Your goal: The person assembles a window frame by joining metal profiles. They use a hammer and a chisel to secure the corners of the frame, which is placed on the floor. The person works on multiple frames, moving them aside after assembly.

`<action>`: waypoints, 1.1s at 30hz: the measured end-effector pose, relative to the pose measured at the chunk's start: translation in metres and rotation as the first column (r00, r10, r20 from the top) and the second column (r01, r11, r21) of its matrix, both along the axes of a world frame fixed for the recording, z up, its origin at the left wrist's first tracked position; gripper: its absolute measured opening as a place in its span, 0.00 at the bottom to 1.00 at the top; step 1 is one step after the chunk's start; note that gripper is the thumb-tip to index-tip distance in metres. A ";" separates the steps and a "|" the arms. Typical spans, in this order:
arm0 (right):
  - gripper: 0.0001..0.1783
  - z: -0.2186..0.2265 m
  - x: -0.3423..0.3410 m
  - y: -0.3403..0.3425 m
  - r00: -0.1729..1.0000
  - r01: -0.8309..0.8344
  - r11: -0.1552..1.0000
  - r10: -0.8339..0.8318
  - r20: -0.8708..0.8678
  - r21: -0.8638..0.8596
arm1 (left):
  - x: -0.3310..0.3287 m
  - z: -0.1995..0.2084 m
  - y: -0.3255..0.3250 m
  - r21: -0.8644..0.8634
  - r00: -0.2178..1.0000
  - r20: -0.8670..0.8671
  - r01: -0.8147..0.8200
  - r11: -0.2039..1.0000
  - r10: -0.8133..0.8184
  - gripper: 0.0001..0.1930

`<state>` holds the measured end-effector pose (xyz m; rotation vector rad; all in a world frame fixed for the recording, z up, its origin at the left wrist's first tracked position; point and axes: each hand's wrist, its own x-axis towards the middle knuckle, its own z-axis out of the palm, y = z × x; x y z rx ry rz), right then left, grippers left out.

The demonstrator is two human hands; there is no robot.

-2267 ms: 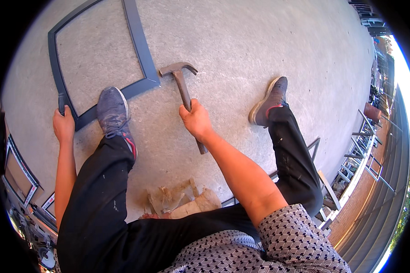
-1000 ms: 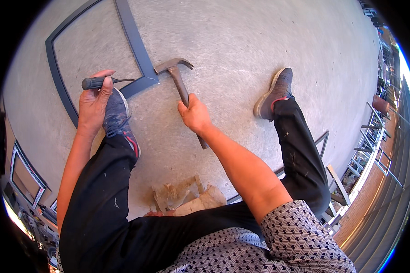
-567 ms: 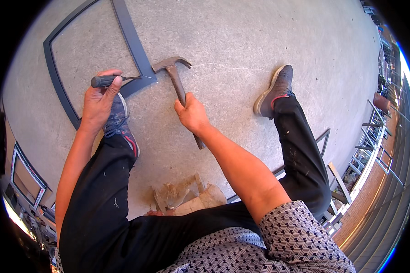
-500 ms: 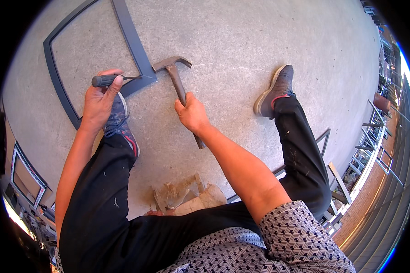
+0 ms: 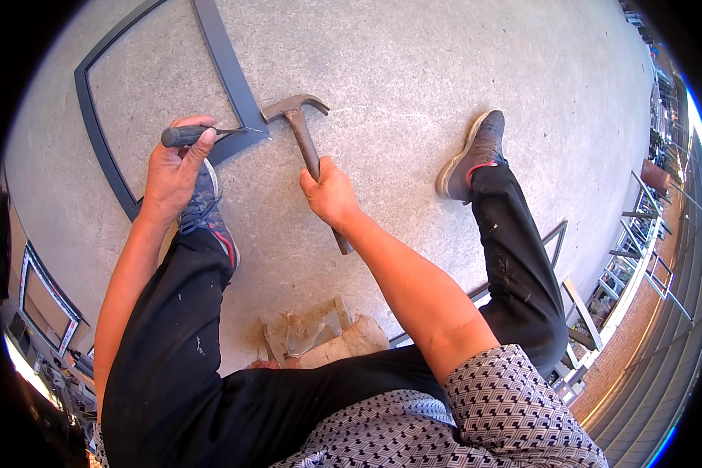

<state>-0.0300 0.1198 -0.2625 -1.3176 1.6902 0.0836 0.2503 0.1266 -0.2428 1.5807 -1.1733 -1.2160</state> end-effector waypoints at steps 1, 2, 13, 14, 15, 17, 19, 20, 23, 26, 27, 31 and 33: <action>0.22 0.000 0.000 0.000 1.000 -0.002 1.000 0.002 -0.001 -0.001 | 0.000 0.000 0.000 -0.021 1.000 0.018 0.015 1.000 -0.015 0.16; 0.22 0.001 0.001 0.000 1.000 -0.003 1.000 0.003 -0.002 -0.003 | 0.000 0.001 -0.001 -0.042 0.999 0.035 0.031 0.999 -0.029 0.16; 0.22 0.003 0.001 0.000 1.000 -0.004 1.000 0.004 -0.004 0.006 | -0.004 0.007 -0.002 -0.071 0.995 0.084 0.060 0.996 -0.054 0.13; 0.22 0.003 0.002 -0.001 1.000 -0.003 1.000 0.003 -0.003 0.009 | -0.005 0.008 -0.002 -0.073 0.995 0.086 0.060 0.996 -0.053 0.12; 0.22 0.004 0.002 -0.001 1.000 -0.001 1.000 0.001 -0.002 0.012 | -0.005 0.008 -0.002 -0.066 0.995 0.085 0.060 0.996 -0.054 0.12; 0.22 0.008 0.003 -0.002 1.000 0.001 1.000 -0.001 -0.004 0.025 | -0.005 0.009 -0.002 -0.053 0.995 0.083 0.062 0.997 -0.057 0.12; 0.22 0.008 0.004 -0.002 1.000 0.002 1.000 -0.002 -0.007 0.031 | -0.005 0.011 -0.002 -0.057 0.995 0.085 0.051 0.997 -0.046 0.13; 0.22 0.008 0.003 -0.002 1.000 0.001 1.000 -0.001 -0.010 0.031 | -0.006 0.011 -0.002 -0.060 0.995 0.086 0.045 0.997 -0.040 0.13; 0.22 0.006 0.003 -0.001 1.000 -0.005 1.000 0.005 -0.015 0.026 | -0.006 0.012 -0.002 -0.062 0.995 0.092 0.046 0.997 -0.040 0.12; 0.22 0.005 0.002 -0.001 1.000 -0.003 1.000 0.003 -0.006 0.017 | -0.005 0.011 -0.002 -0.081 0.993 0.098 0.074 0.994 -0.066 0.11; 0.22 0.005 0.002 -0.001 1.000 0.000 1.000 0.000 -0.002 0.013 | -0.005 0.011 -0.003 -0.076 0.993 0.094 0.072 0.995 -0.064 0.11; 0.23 0.011 0.004 -0.002 0.999 0.035 0.999 -0.035 0.005 0.014 | -0.007 0.014 -0.005 -0.051 0.992 0.099 0.078 0.996 -0.073 0.11; 0.24 0.023 0.006 -0.005 0.998 0.067 0.998 -0.067 0.005 0.015 | -0.008 0.016 -0.007 -0.026 0.990 0.106 0.092 0.995 -0.089 0.11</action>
